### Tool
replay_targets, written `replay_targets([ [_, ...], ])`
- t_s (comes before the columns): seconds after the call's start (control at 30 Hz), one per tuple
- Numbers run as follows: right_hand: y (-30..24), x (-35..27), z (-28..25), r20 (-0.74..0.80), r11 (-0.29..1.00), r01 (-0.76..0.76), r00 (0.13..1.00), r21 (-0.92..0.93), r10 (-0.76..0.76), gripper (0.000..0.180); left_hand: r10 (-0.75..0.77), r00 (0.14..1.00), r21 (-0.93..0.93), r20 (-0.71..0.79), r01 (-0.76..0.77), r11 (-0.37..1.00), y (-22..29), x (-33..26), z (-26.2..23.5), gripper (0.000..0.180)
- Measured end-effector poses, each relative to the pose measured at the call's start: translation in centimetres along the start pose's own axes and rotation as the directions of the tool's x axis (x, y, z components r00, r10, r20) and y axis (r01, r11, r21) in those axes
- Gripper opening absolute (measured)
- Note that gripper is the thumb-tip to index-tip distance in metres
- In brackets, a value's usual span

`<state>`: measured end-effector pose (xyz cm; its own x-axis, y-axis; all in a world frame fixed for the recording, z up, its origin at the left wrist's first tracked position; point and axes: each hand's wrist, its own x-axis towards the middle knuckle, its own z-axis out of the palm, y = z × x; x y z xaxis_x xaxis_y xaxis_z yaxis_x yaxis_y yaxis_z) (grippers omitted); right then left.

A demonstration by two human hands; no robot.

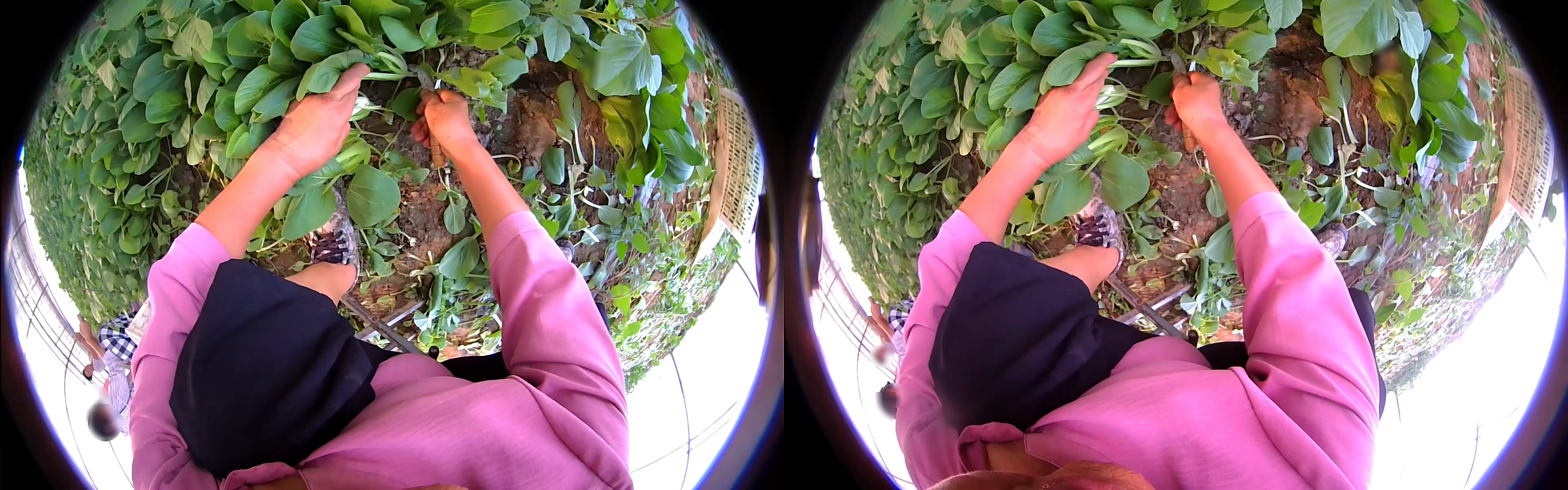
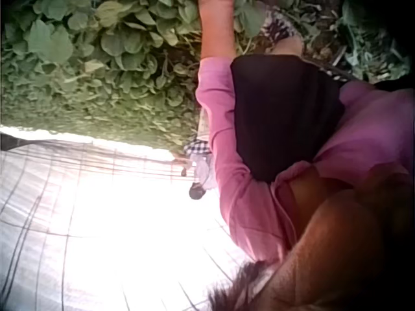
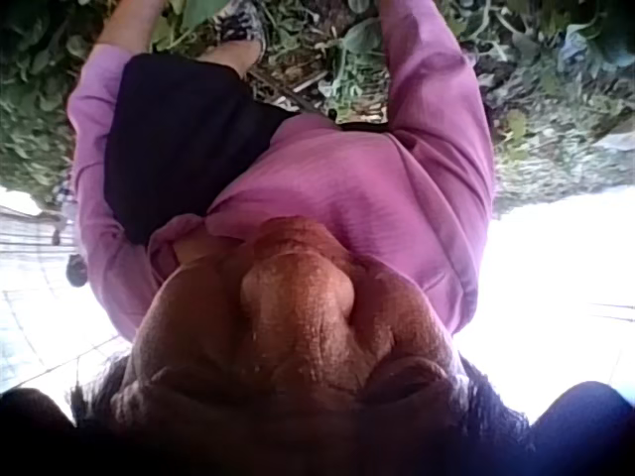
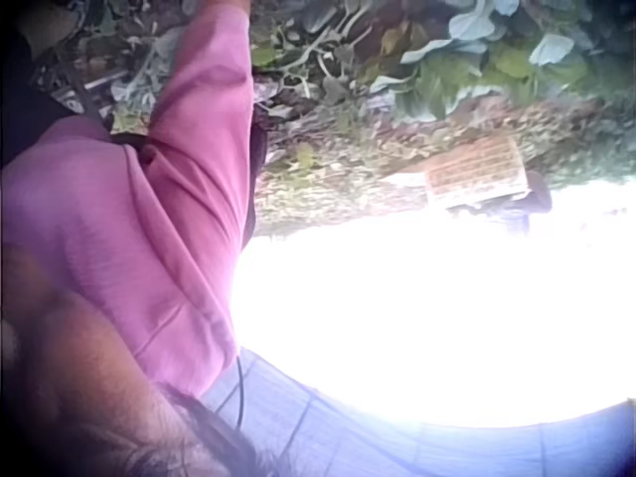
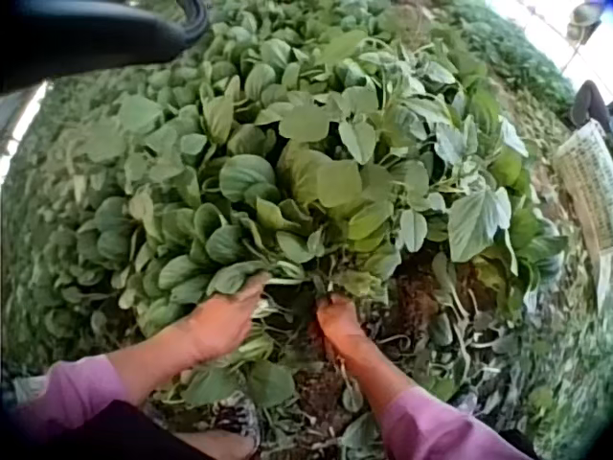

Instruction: The person harvests bok choy from the ground using a small curved blade, trimming the roots of each plant and placing them into a white plastic basket.

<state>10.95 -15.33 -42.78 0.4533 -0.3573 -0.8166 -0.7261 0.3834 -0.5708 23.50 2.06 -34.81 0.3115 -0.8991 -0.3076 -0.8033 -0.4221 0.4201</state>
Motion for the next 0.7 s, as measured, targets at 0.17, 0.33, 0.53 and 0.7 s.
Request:
replay_targets([
  [0.17, -1.5, 0.7, 0.8, 0.038, 0.991, -0.125, 0.992, 0.049, 0.123, 0.03, -0.027, 1.0, -0.043, -0.005, 0.027, 0.999, -0.1, 0.0, 0.3, 0.057],
  [0.33, 3.3, 4.4, 1.1, -0.025, 0.768, 0.356, 0.9, -0.532, -0.435, 0.026, -0.03, 1.0, -0.084, 0.005, 0.03, 0.996, 0.6, 0.7, -0.1, 0.058],
  [0.53, 2.4, -2.4, 0.1, 0.129, 0.962, 0.124, 0.987, -0.243, -0.095, 0.03, -0.025, 0.999, -0.12, -0.044, 0.02, 0.993, -0.1, -0.1, -0.5, 0.059],
  [0.7, 2.3, -3.3, 0.0, -0.147, 0.902, 0.283, 0.958, 0.326, -0.247, 0.028, 0.04, 0.995, -0.176, -0.094, -0.056, 0.983, 1.4, -0.5, -1.6, 0.058],
])
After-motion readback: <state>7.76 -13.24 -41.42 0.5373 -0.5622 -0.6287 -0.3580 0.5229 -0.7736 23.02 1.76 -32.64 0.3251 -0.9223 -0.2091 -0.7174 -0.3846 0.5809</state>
